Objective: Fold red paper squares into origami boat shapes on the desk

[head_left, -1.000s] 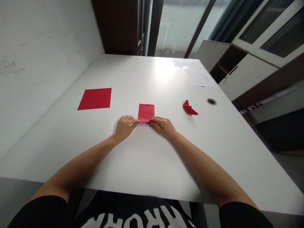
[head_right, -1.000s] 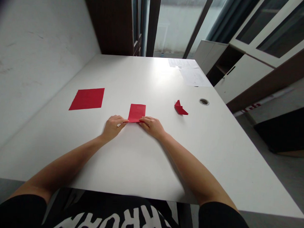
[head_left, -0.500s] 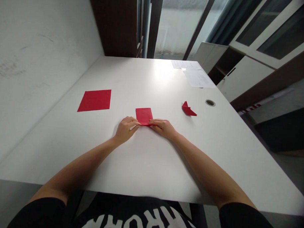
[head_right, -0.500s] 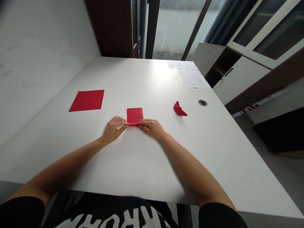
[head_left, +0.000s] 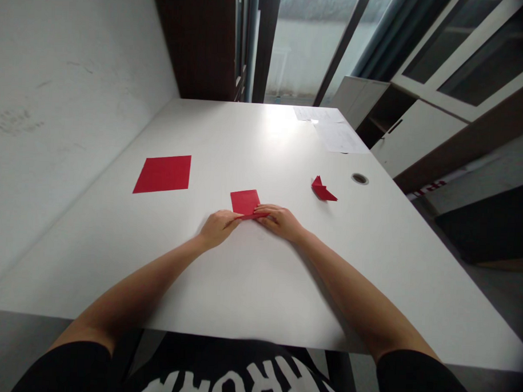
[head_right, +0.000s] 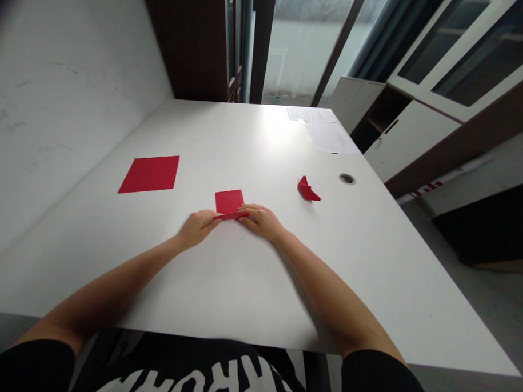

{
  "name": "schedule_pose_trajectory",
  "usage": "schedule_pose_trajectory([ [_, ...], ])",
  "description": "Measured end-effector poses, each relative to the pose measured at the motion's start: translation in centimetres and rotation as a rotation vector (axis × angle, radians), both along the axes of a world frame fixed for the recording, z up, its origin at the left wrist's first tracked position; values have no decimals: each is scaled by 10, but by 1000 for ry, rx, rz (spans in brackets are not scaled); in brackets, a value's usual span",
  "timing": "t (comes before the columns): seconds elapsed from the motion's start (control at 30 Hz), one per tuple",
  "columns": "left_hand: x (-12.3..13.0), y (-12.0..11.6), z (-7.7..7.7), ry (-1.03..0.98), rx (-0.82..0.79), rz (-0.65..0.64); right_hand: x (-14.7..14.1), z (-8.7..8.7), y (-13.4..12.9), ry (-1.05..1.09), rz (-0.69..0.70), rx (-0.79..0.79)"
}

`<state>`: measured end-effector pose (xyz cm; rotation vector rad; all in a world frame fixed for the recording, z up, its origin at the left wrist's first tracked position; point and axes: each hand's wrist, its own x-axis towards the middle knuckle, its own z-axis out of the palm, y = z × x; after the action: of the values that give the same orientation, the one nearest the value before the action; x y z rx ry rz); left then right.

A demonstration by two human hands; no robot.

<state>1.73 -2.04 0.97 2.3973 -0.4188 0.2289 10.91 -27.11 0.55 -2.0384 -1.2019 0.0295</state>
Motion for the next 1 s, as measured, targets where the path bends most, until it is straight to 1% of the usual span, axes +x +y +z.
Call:
schedule_pose_trajectory([
  [0.07, -2, -2, 2, 10, 9, 41, 0, 0, 0, 77, -24, 23],
  [0.2, -3, -5, 5, -13, 52, 96, 0, -2, 0, 320, -86, 62],
  [0.3, -2, -5, 6, -36, 115, 119, -1, -4, 3, 386, -148, 82],
  [0.4, -3, -7, 7, -18, 137, 162, -3, -3, 8, 320, -247, 49],
  [0.53, -7, -11, 9, 35, 88, 154, -5, -1, 16, 208, -370, -41],
  [0.7, -11, -16, 12, 73, 111, 164, -5, -4, 23, 115, -482, -122],
  [0.83, -15, -17, 14, 64, 133, 163, -7, -5, 24, 70, -514, -161],
  [1.0, -20, -17, 20, 68, 232, 181, -10, -3, 26, 30, -507, -265],
])
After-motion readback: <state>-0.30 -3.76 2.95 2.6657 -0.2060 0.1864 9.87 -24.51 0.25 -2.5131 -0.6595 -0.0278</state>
